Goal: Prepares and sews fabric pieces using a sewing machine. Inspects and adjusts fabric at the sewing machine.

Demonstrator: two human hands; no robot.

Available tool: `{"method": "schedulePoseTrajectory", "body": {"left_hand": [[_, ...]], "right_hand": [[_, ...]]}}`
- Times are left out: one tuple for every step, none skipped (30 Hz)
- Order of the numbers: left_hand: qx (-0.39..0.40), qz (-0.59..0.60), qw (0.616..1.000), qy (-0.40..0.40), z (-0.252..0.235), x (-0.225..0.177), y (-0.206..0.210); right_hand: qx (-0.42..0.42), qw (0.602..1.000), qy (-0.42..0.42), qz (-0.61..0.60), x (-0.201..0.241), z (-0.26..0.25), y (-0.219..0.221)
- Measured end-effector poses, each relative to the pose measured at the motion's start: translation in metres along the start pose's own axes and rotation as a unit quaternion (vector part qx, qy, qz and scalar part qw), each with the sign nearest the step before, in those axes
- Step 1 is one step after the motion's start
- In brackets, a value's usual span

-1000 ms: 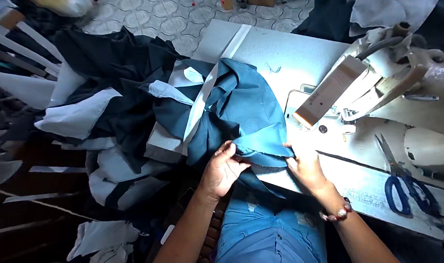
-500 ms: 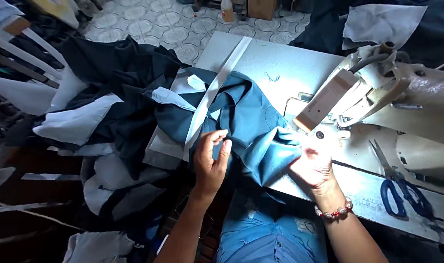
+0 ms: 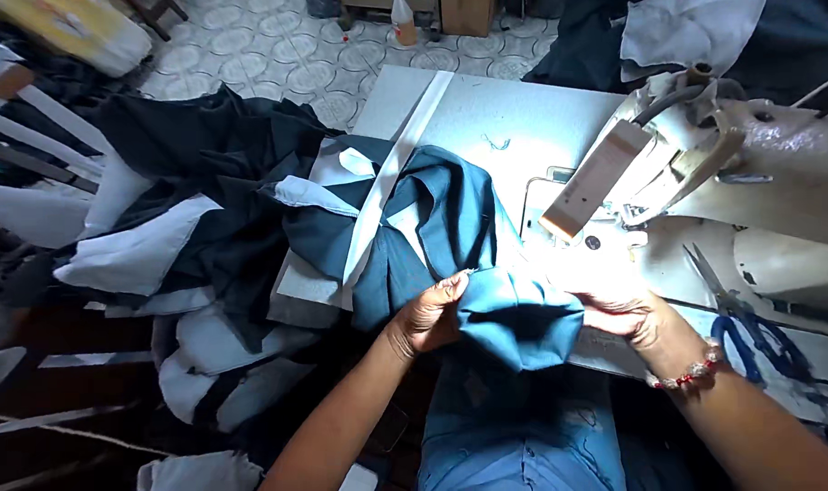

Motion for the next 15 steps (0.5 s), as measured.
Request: {"method": "schedulePoseTrajectory", "body": {"left_hand": [[0.009,-0.067,0.997,-0.026,0.001,-0.005,-0.003],[0.027,-0.159,0.985,-0.063,0.002,-0.010,-0.002],[0.056,-0.264,0.958,-0.103,0.002,-0.016,0.002],[0.090,-0.373,0.913,-0.138,0.001,-0.024,0.008],[0.113,-0.488,0.852,-0.151,-0.001,-0.032,0.014],[0.116,-0.619,0.765,-0.135,-0.004,-0.041,0.018],[0.100,-0.745,0.653,-0.090,-0.007,-0.051,0.021],[0.061,-0.837,0.541,-0.062,-0.009,-0.059,0.021],[0.013,-0.887,0.458,-0.056,-0.014,-0.066,0.016],[-0.031,-0.919,0.390,-0.050,-0.020,-0.071,0.009],[-0.070,-0.940,0.328,-0.057,-0.026,-0.072,0.002],[-0.098,-0.954,0.276,-0.068,-0.030,-0.071,-0.004],[-0.112,-0.962,0.239,-0.064,-0.032,-0.066,-0.006],[-0.111,-0.972,0.199,-0.051,-0.031,-0.058,-0.005],[-0.099,-0.981,0.165,-0.027,-0.030,-0.049,-0.001]], "right_hand": [[0.012,0.998,0.003,0.054,0.007,0.002,0.000],[0.032,0.991,0.014,0.129,0.014,0.004,0.001],[0.046,0.973,0.025,0.225,0.021,0.006,0.002],[0.055,0.940,0.032,0.336,0.029,0.007,0.003],[0.061,0.890,0.023,0.451,0.035,0.007,0.006],[0.071,0.823,-0.024,0.563,0.040,0.006,0.013],[0.062,0.734,-0.103,0.669,0.045,0.004,0.023],[0.023,0.634,-0.179,0.752,0.047,0.002,0.031],[-0.026,0.562,-0.216,0.798,0.046,-0.003,0.034],[-0.074,0.515,-0.218,0.825,0.043,-0.012,0.030],[-0.111,0.489,-0.221,0.837,0.040,-0.022,0.024],[-0.135,0.476,-0.221,0.841,0.037,-0.030,0.017],[-0.146,0.477,-0.221,0.838,0.035,-0.038,0.012],[-0.151,0.480,-0.224,0.835,0.032,-0.043,0.007],[-0.151,0.477,-0.226,0.836,0.030,-0.044,0.006]]}}
Point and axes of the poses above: each hand's wrist, its own z-axis away from the middle knuckle, its own y-axis out of the palm, x = y × z, the point moved 10 cm from there along -z, towards the middle knuckle, and after that the axes turned 9 degrees about x, right-handed, at the moved point
